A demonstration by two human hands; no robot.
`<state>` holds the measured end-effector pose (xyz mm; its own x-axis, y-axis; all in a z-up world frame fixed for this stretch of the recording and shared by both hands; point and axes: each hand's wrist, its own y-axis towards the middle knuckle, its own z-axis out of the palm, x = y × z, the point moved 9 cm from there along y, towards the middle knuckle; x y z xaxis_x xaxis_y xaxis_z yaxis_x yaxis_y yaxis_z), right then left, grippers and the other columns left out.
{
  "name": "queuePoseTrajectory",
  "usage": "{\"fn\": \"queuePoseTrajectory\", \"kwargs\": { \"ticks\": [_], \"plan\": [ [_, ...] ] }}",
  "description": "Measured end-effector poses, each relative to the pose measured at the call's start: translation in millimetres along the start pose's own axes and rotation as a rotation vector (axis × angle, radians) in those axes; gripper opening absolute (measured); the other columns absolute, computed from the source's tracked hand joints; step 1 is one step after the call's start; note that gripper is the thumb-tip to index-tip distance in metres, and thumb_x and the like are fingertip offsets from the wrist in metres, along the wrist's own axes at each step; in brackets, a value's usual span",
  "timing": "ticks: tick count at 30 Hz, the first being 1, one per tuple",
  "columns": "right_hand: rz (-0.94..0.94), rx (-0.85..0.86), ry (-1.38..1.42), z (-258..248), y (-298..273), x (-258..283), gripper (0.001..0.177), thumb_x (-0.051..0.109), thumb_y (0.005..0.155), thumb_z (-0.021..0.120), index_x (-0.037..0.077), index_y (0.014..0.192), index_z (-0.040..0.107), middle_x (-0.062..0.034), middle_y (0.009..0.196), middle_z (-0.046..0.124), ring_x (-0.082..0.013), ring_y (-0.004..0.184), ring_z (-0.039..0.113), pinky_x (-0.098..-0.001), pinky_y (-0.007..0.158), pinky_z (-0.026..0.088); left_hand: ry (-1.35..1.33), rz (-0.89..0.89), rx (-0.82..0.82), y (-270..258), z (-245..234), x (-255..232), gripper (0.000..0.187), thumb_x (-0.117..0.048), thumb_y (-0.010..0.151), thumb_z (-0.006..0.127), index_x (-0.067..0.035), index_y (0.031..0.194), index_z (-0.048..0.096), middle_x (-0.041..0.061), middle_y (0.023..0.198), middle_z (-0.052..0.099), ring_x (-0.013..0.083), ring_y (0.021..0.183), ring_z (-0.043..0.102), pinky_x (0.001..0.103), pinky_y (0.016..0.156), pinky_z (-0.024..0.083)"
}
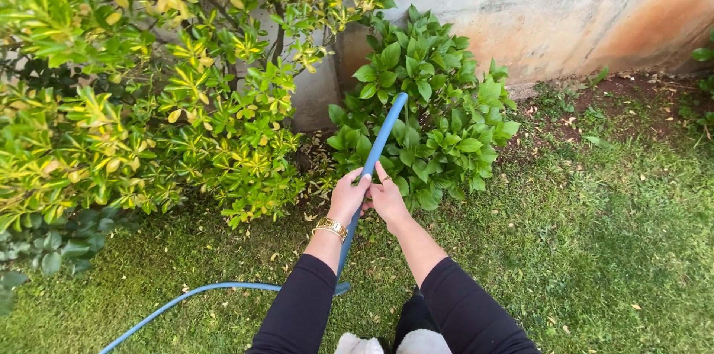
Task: The person holds a blue hose with both hands and moves it along the base of several green bushes next to a concrete wall.
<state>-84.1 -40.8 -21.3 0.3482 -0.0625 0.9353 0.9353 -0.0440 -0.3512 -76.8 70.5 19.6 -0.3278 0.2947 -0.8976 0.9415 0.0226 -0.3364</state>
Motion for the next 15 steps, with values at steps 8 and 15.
{"fn": "queuePoseTrajectory", "kwargs": {
  "ticks": [8,15],
  "plan": [
    [0.001,0.027,0.002,30,-4,-7,0.064,0.008,0.099,0.046,0.022,0.159,0.03,-0.0199,0.115,0.07,-0.0245,0.089,0.069,-0.0359,0.08,0.065,-0.046,-0.03,-0.04,-1,-27,21,0.052,-0.033,0.094,0.06,-0.006,0.139,0.059,0.015,0.08,0.075,0.0212,0.054,0.07,0.029,0.045,0.062],
    [-0.012,0.064,-0.022,58,-14,1,0.064,0.006,0.099,0.044,0.019,0.159,0.03,-0.0224,0.119,0.07,-0.0273,0.091,0.069,-0.0371,0.082,0.064,-0.068,-0.045,-0.081,3,-49,37,0.047,-0.033,0.093,0.062,-0.012,0.135,0.064,0.018,0.081,0.075,0.0242,0.053,0.071,0.032,0.044,0.062]
  ]
}}
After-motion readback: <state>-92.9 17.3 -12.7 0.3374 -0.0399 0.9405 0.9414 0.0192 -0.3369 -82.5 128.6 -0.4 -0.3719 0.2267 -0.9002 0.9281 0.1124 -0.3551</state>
